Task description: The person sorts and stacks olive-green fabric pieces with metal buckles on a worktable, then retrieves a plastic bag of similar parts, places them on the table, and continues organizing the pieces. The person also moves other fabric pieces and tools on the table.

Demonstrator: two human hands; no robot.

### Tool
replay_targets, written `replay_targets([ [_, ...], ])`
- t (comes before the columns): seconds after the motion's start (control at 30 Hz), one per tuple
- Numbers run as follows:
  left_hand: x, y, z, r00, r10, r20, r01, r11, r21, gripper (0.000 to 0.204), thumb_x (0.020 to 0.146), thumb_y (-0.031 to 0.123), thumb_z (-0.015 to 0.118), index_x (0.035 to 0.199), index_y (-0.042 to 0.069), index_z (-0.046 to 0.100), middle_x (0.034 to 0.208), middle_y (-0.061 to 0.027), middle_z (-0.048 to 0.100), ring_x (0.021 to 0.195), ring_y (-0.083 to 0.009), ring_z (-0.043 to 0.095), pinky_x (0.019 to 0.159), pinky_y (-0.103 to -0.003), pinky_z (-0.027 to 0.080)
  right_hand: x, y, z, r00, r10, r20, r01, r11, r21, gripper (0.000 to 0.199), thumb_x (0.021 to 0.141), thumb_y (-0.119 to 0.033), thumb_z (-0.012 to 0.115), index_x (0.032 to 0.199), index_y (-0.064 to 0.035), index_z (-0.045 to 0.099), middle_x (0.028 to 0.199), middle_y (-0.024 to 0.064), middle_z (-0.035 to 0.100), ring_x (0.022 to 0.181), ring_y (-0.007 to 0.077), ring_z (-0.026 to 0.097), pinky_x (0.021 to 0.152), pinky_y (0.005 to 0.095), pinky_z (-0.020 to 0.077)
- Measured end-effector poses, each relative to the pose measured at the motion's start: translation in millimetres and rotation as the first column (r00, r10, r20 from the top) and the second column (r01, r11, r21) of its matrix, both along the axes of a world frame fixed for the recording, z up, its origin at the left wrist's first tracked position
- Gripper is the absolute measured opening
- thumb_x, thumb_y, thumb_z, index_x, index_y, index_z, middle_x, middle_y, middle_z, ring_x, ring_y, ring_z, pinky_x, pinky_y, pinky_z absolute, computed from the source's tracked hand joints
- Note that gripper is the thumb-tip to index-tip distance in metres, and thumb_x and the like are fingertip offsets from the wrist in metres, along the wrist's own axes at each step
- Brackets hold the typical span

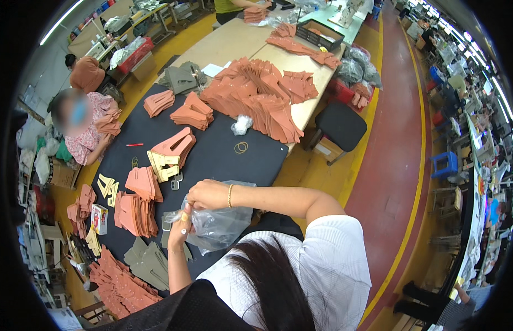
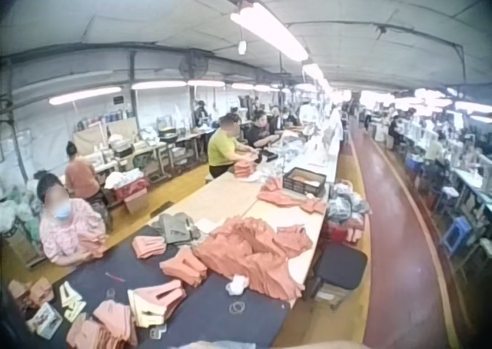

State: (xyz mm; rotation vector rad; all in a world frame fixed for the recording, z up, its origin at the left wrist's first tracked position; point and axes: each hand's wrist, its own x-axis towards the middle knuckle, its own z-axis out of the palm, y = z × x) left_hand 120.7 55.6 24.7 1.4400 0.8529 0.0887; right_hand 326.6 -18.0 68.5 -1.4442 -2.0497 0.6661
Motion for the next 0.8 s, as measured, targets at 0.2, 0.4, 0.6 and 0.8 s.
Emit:
replay_targets([
  [0.2, 1.9, 3.4, 4.4, 0.905, 0.327, 0.274, -0.160, 0.856, -0.491, 0.035, 0.088, 0.035, 0.070, 0.099, 0.002, 0.062, 0.077, -0.0080, 0.065, 0.054, -0.0146, 0.058, 0.049, -0.024, 0.043, -26.4, -18.9, -0.2, 0.969, -0.114, -0.218, 0.140, 0.984, 0.107, 0.010, 0.082, -0.017, 0.065, 0.084, -0.0066, 0.065, 0.085, 0.0114, 0.067, 0.083, 0.0320, 0.066, 0.073, 0.0433, 0.0516],
  [0.4, 4.2, -6.5, 15.5, 0.953, 0.126, 0.276, -0.078, 0.981, -0.178, 0.026, 0.075, -0.005, 0.069, 0.095, 0.006, 0.056, 0.077, -0.0009, 0.058, 0.062, -0.0097, 0.055, 0.053, -0.020, 0.040, -1.4, -1.7, -14.0, 0.923, -0.162, -0.348, 0.224, 0.963, 0.147, 0.013, 0.084, -0.018, 0.067, 0.087, -0.0060, 0.065, 0.085, 0.0105, 0.067, 0.078, 0.0265, 0.065, 0.069, 0.0378, 0.0512],
  [0.6, 15.4, -29.9, 32.8, 0.996, -0.084, -0.042, 0.085, 0.628, 0.774, 0.017, 0.072, -0.009, 0.060, 0.084, 0.003, 0.057, 0.073, -0.0080, 0.059, 0.064, -0.0161, 0.058, 0.060, -0.028, 0.045, 2.6, 26.6, -46.8, 0.790, 0.083, -0.607, -0.313, 0.907, -0.283, 0.036, 0.092, -0.009, 0.052, 0.128, -0.0112, 0.053, 0.116, 0.0097, 0.066, 0.106, 0.0237, 0.063, 0.092, 0.0344, 0.0474],
  [0.8, 22.7, -41.7, 33.7, 0.964, 0.084, 0.253, -0.266, 0.327, 0.907, 0.020, 0.076, -0.007, 0.064, 0.090, 0.005, 0.058, 0.087, -0.0097, 0.061, 0.075, -0.0311, 0.063, 0.064, -0.036, 0.051, 3.0, 20.3, -51.0, 0.804, 0.210, -0.556, -0.330, 0.936, -0.123, 0.053, 0.084, -0.001, 0.059, 0.135, -0.0138, 0.052, 0.128, 0.0131, 0.061, 0.118, 0.0306, 0.058, 0.099, 0.0378, 0.0449],
])
